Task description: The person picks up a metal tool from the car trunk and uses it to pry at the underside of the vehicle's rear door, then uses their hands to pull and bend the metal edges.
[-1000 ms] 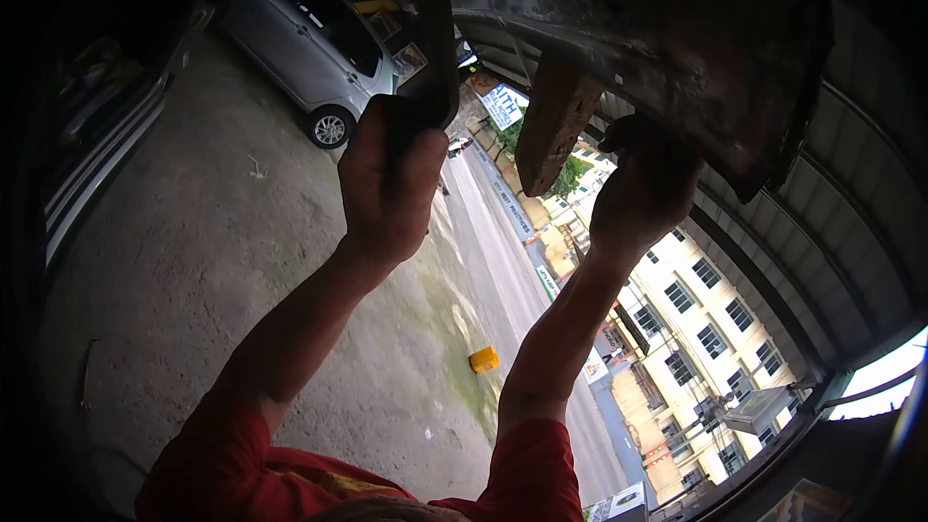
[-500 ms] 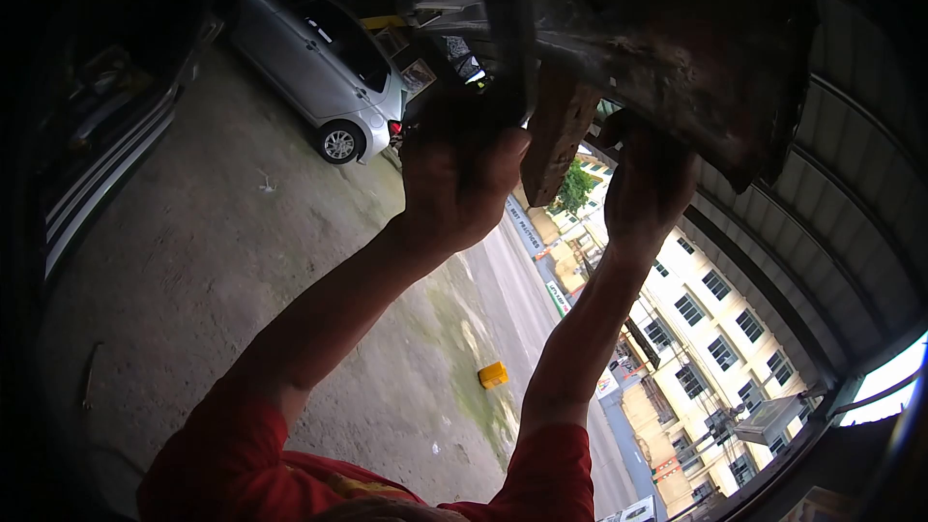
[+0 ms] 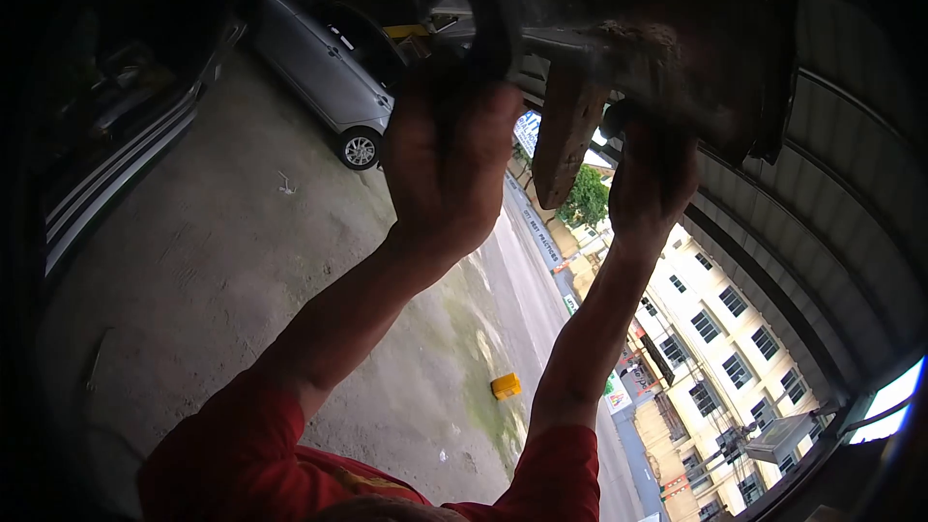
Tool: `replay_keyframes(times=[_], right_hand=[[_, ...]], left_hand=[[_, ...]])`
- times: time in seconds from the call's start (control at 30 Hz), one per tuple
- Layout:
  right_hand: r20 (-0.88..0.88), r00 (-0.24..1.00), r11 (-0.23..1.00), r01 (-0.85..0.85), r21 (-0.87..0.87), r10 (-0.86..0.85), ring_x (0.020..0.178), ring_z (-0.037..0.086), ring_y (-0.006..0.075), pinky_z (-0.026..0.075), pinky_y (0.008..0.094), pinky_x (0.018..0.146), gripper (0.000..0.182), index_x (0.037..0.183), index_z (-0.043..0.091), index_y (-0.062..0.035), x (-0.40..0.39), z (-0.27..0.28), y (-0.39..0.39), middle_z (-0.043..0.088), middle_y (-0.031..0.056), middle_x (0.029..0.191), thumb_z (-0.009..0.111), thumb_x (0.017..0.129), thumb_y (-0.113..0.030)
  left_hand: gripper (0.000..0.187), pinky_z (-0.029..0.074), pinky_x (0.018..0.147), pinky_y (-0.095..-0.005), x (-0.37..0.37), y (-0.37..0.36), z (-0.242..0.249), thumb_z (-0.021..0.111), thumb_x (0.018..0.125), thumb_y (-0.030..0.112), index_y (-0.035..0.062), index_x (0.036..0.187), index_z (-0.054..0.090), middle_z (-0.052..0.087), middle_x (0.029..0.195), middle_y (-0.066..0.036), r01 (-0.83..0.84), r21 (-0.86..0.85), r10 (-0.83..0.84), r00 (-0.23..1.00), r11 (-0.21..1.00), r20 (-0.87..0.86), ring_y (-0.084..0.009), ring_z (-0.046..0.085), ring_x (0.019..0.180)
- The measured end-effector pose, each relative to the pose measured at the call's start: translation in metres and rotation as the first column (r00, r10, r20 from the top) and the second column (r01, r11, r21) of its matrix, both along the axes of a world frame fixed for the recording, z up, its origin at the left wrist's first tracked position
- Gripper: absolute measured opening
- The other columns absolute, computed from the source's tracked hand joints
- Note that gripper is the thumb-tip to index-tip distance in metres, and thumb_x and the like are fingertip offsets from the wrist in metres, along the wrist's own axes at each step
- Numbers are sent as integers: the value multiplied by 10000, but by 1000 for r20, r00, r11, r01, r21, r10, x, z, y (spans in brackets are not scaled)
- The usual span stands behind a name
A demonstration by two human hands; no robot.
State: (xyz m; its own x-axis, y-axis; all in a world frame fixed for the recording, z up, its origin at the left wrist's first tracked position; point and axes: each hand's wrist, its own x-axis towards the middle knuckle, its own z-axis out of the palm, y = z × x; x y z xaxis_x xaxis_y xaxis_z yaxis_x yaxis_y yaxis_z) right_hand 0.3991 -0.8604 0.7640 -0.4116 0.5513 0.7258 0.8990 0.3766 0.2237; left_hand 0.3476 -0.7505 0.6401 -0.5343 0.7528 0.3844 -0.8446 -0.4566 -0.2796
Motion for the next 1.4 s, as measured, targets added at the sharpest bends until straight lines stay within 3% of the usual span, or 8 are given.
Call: replay_keyframes(times=[0.27, 0.47, 0.57, 0.8, 0.93, 1.03, 1.17, 1.4], right_hand=[[57, 992, 992, -110, -56, 113, 817, 539, 162, 433, 284, 718, 341, 1255, 481, 55, 10, 16, 5, 602, 113, 947, 509, 956, -108], [-7, 991, 989, -136, -54, 136, 824, 543, 175, 442, 305, 737, 271, 1192, 512, 48, 5, 8, 3, 590, 114, 954, 482, 951, -72], [90, 989, 985, -107, -133, 120, 815, 543, 178, 437, 305, 728, 269, 1199, 505, 49, 8, 16, -4, 584, 110, 950, 459, 953, -51], [-84, 965, 942, -261, -212, 248, 827, 590, 194, 490, 314, 697, 244, 1176, 539, 81, 3, 13, -1, 589, 119, 973, 460, 971, -26], [-57, 980, 974, -196, -115, 191, 902, 619, 215, 524, 320, 752, 261, 1207, 537, 73, 3, 11, 0, 606, 133, 1032, 482, 969, -17], [517, 805, 930, 107, 353, -289, 957, 632, 230, 537, 332, 811, 300, 1249, 510, 68, 16, 9, 6, 615, 146, 1083, 492, 966, -29], [-21, 992, 992, -122, 26, 123, 1036, 622, 231, 527, 345, 873, 347, 1277, 488, 62, 15, 6, 4, 602, 170, 1161, 503, 973, -105], [-342, 929, 983, -171, -67, 138, 1109, 586, 247, 441, 349, 980, 366, 1282, 490, 61, 5, 2, -4, 607, 181, 1199, 466, 947, -85]], left_hand=[[355, 428, 584, -279, 30, 3, 10, 589, 937, 389, 38, 910, 543, 529, 684, -35, -69, 106, 92, 970, 992, -224, -123, 533, 630], [333, 373, 484, -274, -7, 6, -5, 574, 951, 371, 81, 811, 488, 430, 538, 2, 246, -87, -229, 959, 965, 166, -105, 449, 475], [340, 450, 600, -308, 32, 8, 10, 579, 953, 361, 23, 952, 545, 531, 640, -30, -86, 180, 146, 924, 980, -354, -153, 552, 609], [356, 368, 458, -268, 4, 1, -1, 576, 945, 397, 72, 828, 491, 435, 539, -8, 279, -116, -265, 957, 953, 120, -115, 442, 451], [343, 429, 639, -269, 30, 0, 6, 601, 937, 371, 35, 944, 534, 513, 654, -24, 86, 135, -38, 945, 987, -324, -110, 529, 642], [291, 376, 488, -258, -17, -2, -9, 573, 948, 344, 71, 875, 504, 448, 550, 14, 240, -5, -240, 970, 971, -43, -91, 448, 483], [312, 425, 579, -269, 16, 24, 11, 579, 941, 329, 21, 930, 534, 524, 659, -31, -371, -169, 370, 928, 913, -36, -138, 513, 578], [254, 330, 471, -190, 1, 17, -6, 588, 948, 314, 69, 940, 522, 476, 653, 54, 215, 60, -205, 969, 975, -139, -6, 428, 546]])
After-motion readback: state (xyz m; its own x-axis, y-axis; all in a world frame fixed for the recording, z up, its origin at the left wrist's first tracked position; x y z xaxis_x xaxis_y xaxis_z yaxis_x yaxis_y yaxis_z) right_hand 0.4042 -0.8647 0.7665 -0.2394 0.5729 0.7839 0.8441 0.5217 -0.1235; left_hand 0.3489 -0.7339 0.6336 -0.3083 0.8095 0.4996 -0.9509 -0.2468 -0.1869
